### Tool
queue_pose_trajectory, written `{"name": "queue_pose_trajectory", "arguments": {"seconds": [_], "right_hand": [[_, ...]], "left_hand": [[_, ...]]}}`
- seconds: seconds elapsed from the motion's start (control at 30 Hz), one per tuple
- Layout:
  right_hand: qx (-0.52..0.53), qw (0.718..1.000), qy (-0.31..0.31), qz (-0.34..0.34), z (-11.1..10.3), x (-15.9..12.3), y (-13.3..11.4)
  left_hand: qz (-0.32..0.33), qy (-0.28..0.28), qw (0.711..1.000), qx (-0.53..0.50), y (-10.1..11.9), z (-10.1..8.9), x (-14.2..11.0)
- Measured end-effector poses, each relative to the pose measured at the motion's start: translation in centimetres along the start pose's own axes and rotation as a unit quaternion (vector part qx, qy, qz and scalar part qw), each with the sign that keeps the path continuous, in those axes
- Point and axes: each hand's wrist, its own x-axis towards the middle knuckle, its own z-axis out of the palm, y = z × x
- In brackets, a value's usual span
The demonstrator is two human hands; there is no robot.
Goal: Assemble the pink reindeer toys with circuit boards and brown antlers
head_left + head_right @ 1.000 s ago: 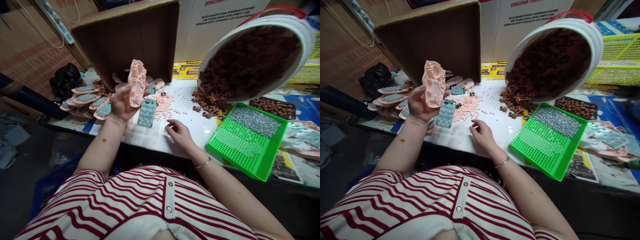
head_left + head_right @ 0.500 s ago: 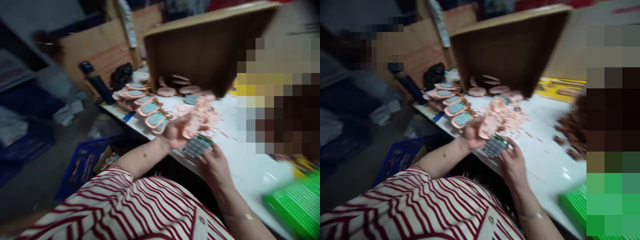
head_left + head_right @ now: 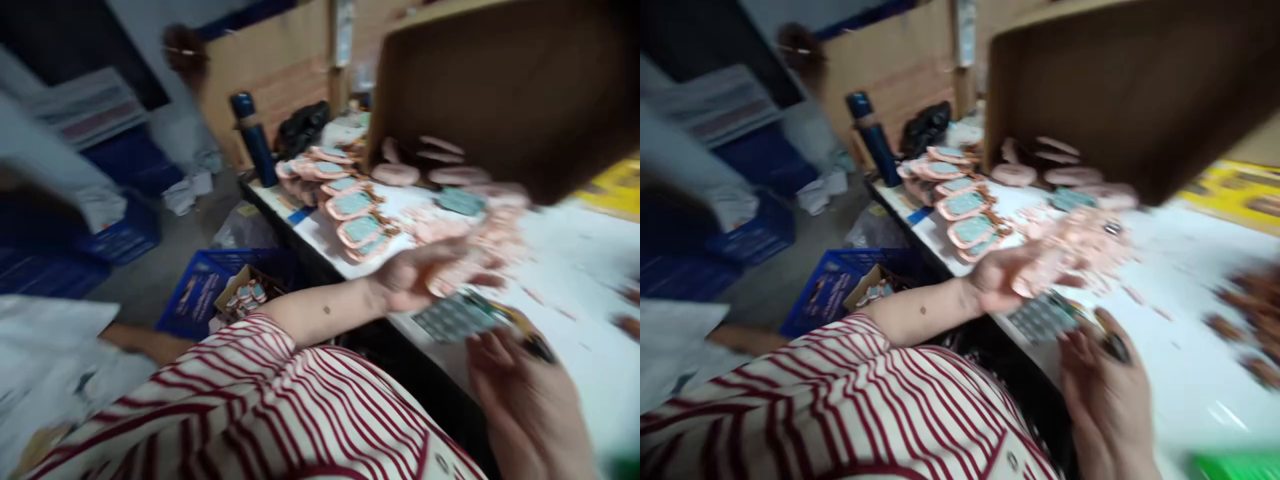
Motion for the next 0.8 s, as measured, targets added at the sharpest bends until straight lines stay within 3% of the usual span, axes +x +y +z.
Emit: {"name": "queue_pose_trajectory", "arguments": {"seconds": [0.07,0.17,0.3,0.43,0.63,0.8], "right_hand": [[0.06,0.996,0.05,0.04,0.0,-0.8,-0.7],[0.061,0.997,0.033,0.026,-0.5,-1.0,-1.7],[0.056,0.996,0.041,0.061,-2.6,-1.2,-2.6],[0.027,0.998,0.038,0.044,-3.9,-1.9,-2.8],[-0.124,0.987,0.016,-0.096,-4.0,-2.2,-3.3],[-0.334,0.909,-0.005,-0.25,-3.6,-2.1,-3.0]], "left_hand": [[0.008,0.032,0.999,0.011,-0.4,-0.1,-0.6],[0.04,0.04,0.998,0.03,-1.1,-0.7,-0.2],[-0.044,0.039,0.996,0.068,-2.9,-1.1,0.5],[-0.094,0.023,0.993,0.069,-5.0,-1.0,0.3],[-0.124,-0.03,0.991,0.038,-7.0,-1.0,0.7],[-0.134,-0.075,0.988,0.01,-7.2,-0.7,0.5]]}}
